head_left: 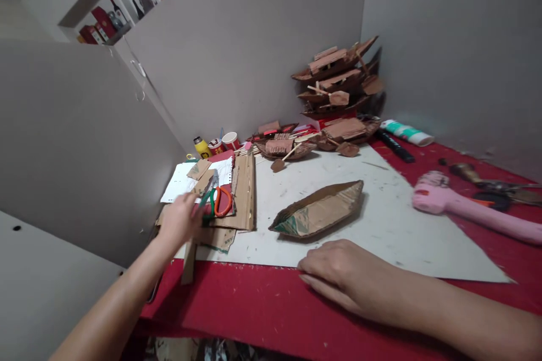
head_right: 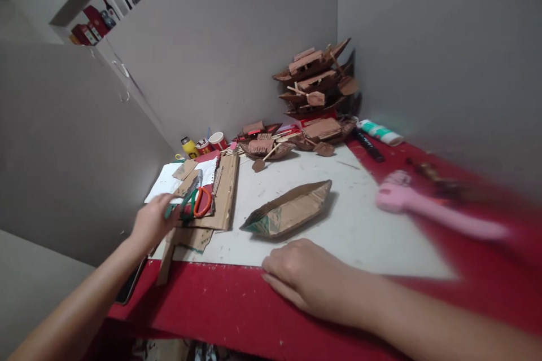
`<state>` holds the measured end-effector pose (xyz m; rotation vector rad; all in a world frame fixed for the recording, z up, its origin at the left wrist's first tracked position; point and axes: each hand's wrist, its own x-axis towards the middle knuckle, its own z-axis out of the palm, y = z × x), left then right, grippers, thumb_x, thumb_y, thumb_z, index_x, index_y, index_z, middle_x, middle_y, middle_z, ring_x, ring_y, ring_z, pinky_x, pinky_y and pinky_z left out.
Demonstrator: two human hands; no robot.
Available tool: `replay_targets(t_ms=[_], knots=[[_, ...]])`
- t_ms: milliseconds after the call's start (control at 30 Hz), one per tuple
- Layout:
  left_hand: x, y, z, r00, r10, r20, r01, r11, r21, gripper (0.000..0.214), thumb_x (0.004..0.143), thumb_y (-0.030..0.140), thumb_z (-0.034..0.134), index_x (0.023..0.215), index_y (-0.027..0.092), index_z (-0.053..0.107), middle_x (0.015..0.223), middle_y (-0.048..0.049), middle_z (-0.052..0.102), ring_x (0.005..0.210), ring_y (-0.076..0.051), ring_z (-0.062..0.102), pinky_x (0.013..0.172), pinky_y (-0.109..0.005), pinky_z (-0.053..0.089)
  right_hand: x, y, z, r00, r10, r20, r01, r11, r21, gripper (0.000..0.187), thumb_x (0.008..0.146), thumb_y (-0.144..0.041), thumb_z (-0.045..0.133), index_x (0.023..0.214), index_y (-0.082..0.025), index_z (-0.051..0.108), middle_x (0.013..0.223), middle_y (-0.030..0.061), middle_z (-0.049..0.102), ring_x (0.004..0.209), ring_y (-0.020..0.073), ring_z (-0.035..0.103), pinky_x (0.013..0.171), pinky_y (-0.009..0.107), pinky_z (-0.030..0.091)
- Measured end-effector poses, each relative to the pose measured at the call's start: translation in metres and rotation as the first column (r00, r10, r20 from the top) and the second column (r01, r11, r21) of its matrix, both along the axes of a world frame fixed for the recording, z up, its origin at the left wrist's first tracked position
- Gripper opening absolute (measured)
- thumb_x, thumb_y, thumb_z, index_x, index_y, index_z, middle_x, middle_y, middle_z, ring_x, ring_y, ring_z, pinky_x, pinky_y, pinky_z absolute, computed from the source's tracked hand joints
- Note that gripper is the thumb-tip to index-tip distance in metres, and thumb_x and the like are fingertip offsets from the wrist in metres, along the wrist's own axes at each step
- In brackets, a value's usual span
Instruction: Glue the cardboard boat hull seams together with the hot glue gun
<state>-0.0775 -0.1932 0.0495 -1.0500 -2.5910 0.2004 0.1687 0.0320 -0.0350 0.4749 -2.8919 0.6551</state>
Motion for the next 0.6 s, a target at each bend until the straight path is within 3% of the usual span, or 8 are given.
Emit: replay_targets(t_ms=[67,133,300,500,600], knots=[[0.019,0.016,-0.019,0.938,-0.346,0.03,0.347,0.926,-0.148,0.04,0.087,0.03,0.047,0.123,0.016,0.056,0.131,-0.0149,0.056,0.12,-0.028,0.052,0.101,-0.039,0.04,0.0,0.0,0.002,1.0,-0.008,0.005,0.008,1.0,0.002,0.03,0.096,-0.026,0.033,0.076,-0.019,0.055,0.073,0.003,0.063,0.065,0.0137,0.056,0.062,0.027,0.035],[0.031,0.03,-0.034,0.88,-0.474,0.038,0.471,0.856,-0.212,0.046,0.084,0.019,0.048,0.13,0.014,0.051,0.139,-0.0176,0.049,0.128,-0.031,0.045,0.106,-0.044,0.036,0.001,-0.001,0.003,1.0,-0.018,0.006,0.018,1.0,-0.004,0.03,0.095,-0.026,0.034,0.076,-0.018,0.055,0.073,0.0031,0.063,0.065,0.0135,0.056,0.063,0.026,0.036],[0.035,0.048,-0.047,0.876,-0.464,0.129,0.481,0.835,-0.266,0.067,0.072,0.008,0.052,0.138,0.014,0.041,0.145,-0.0194,0.04,0.137,-0.033,0.033,0.11,-0.049,0.03,0.001,-0.001,0.006,0.999,-0.037,0.015,0.037,0.999,-0.007,0.028,0.094,-0.026,0.037,0.076,-0.018,0.057,0.073,0.0032,0.064,0.064,0.0128,0.056,0.063,0.025,0.037],[0.04,0.056,-0.038,0.848,-0.514,0.132,0.52,0.755,-0.4,0.058,0.076,0.004,0.046,0.134,0.012,0.044,0.131,-0.0188,0.052,0.132,-0.031,0.039,0.105,-0.045,0.037,0.001,0.001,0.006,0.999,-0.038,0.01,0.038,0.999,0.007,0.028,0.094,-0.027,0.039,0.077,-0.018,0.059,0.073,0.0033,0.066,0.064,0.0128,0.057,0.063,0.025,0.037],[0.041,0.056,-0.037,0.846,-0.521,0.114,0.509,0.727,-0.461,0.063,0.074,0.003,0.047,0.136,0.011,0.042,0.133,-0.0193,0.05,0.132,-0.033,0.038,0.102,-0.043,0.04,0.001,0.002,0.004,0.999,-0.03,-0.016,0.031,0.999,0.029,0.026,0.093,-0.027,0.04,0.079,-0.018,0.06,0.074,0.0036,0.067,0.065,0.0131,0.057,0.063,0.026,0.036]])
